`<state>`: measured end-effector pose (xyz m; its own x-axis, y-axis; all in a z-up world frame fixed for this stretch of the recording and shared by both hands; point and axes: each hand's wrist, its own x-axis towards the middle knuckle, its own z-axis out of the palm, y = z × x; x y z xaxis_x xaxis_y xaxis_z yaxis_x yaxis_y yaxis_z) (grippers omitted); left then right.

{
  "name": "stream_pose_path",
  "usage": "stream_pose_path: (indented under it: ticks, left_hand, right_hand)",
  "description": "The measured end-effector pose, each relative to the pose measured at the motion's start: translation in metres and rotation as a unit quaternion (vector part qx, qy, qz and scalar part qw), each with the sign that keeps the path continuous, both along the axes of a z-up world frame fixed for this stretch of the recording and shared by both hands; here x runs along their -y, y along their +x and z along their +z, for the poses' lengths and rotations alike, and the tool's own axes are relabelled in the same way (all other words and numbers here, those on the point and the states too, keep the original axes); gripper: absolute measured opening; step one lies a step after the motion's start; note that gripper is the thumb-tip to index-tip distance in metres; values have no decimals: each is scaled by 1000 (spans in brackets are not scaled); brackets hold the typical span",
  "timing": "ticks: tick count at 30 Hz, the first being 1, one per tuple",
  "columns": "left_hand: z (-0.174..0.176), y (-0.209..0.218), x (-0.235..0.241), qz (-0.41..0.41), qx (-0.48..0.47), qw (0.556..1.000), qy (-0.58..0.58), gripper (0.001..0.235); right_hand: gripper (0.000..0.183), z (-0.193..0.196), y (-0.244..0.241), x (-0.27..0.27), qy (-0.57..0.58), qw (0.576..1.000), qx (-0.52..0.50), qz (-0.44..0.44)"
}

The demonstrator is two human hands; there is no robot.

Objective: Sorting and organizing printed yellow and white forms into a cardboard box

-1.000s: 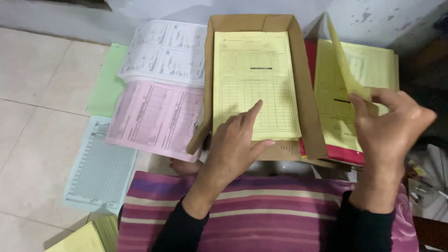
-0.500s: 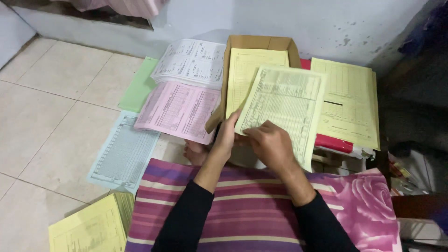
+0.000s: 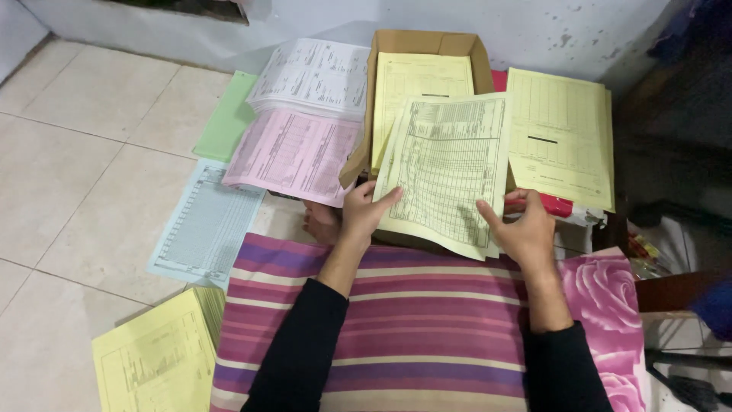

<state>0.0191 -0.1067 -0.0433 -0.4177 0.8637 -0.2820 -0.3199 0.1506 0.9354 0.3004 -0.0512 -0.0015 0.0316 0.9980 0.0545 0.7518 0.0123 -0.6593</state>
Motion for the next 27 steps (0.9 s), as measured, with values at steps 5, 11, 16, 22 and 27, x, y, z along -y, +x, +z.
stream_pose_path:
  ticks: [5,11,16,22,27]
  left_hand:
    - [-16,-6,-1,-1,-25,1000,-13,60]
    - [-24,-4,-5,22,-32,999,-30,44]
    - [35,4,4,26,-50,995,-88,45]
    - [50,5,6,-4,-42,989,-143,51]
    - [52,9,3,-34,-118,985,-125,45]
  right_hand:
    - [48,-32,1,-10,31,996,-77,-10]
    - [26,-22,5,-22,171,983,-47,-36]
    - [8,11,6,-16,258,962,-89,-3]
    - [17,1,50,-45,256,944,-204,-50]
    - [25,-35,95,-84,229,914,-298,-154]
